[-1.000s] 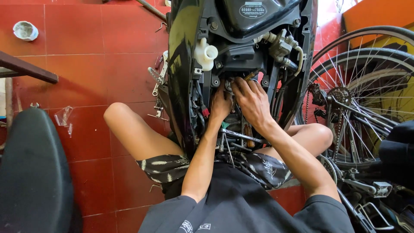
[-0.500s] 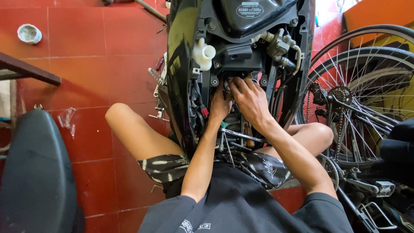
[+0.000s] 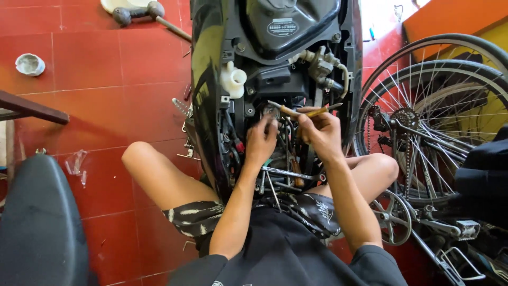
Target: Reassembling the carburetor housing and associated components on a motorcycle engine
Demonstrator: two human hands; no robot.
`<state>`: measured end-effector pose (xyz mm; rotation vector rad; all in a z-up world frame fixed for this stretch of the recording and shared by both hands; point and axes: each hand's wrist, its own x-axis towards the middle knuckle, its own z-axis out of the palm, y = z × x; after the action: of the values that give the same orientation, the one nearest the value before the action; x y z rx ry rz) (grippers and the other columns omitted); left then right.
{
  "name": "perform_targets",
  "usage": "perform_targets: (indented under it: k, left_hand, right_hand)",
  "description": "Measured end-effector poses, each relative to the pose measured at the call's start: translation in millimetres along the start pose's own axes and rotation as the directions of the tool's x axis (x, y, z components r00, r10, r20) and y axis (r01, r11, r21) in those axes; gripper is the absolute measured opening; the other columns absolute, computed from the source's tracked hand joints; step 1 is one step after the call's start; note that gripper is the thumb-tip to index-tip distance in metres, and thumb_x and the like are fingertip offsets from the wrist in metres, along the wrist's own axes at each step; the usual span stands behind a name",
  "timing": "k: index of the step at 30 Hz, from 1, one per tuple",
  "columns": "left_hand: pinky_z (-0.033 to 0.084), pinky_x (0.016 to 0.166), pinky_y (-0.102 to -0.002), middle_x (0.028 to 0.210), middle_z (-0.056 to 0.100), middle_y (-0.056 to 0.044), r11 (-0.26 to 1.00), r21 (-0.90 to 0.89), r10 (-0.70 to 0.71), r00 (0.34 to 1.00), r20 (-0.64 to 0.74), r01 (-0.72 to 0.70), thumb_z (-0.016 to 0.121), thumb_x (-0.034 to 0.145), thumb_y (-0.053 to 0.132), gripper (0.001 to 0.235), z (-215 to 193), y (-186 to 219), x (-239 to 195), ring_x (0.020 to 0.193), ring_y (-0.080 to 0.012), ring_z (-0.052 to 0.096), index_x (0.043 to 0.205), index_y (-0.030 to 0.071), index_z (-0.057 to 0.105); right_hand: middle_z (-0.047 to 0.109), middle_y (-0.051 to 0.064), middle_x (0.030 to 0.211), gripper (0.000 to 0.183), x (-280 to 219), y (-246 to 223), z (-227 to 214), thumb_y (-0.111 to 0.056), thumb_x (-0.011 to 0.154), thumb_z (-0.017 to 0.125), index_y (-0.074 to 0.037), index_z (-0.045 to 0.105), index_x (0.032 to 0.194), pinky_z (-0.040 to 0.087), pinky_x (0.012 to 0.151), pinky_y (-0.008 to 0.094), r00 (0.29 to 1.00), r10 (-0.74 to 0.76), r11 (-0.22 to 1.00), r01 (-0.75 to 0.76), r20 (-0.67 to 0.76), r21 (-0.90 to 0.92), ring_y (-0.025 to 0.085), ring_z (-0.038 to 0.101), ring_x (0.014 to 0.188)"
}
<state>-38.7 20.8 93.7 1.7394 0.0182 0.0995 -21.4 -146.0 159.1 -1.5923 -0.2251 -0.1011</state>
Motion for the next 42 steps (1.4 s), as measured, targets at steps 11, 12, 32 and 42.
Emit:
perform_targets:
  k: [11, 12, 32, 42]
  left_hand:
    - [0.060, 0.084, -0.041, 0.099, 0.078, -0.016, 0.981, -0.196, 0.018, 0.992, 0.125, 0.007, 0.058, 0.103, 0.021, 0.026, 5, -13, -8, 0.098, -0.0327, 0.074, 0.119, 0.008, 0.075]
    - [0.060, 0.080, -0.040, 0.094, 0.077, -0.016, 0.978, -0.208, 0.015, 0.989, 0.150, 0.017, 0.061, 0.101, 0.018, 0.024, 5, -12, -9, 0.093, -0.0300, 0.075, 0.117, 0.007, 0.075]
    - [0.058, 0.081, -0.041, 0.094, 0.075, -0.018, 0.969, -0.237, -0.001, 0.953, 0.304, 0.076, 0.057, 0.103, 0.012, 0.025, 24, -18, -19, 0.087, -0.0324, 0.074, 0.123, 0.005, 0.071]
    - [0.052, 0.029, -0.029, 0.068, 0.072, -0.015, 0.843, -0.473, -0.207, 0.966, 0.157, 0.258, 0.043, 0.102, 0.013, 0.044, 4, -51, 6, 0.042, -0.0230, 0.065, 0.142, -0.006, 0.046]
  right_hand:
    - [0.061, 0.021, 0.057, 0.024, 12, 15, 19, -0.006, 0.105, 0.058, 0.012, 0.065, 0.118, 0.053, 0.048, 0.030, 0.999, 0.010, 0.979, -0.003, -0.034, 0.206, 0.023, 0.063, 0.046]
    - [0.061, 0.022, 0.058, 0.027, 13, 20, 15, -0.008, 0.107, 0.055, 0.012, 0.064, 0.122, 0.055, 0.049, 0.031, 0.999, 0.009, 0.972, -0.001, -0.032, 0.236, 0.024, 0.064, 0.047]
    - [0.076, 0.016, 0.092, 0.050, -9, -16, 12, -0.004, 0.089, 0.084, -0.007, 0.041, 0.113, 0.060, 0.068, 0.032, 0.994, -0.074, 0.933, 0.042, -0.077, -0.358, 0.021, 0.073, 0.073]
    - [0.066, -0.003, 0.078, 0.015, 43, 23, 34, -0.034, 0.103, 0.064, -0.020, 0.067, 0.108, 0.053, 0.069, 0.029, 0.758, -0.446, -0.014, 0.526, 0.476, -0.851, 0.018, 0.066, 0.078]
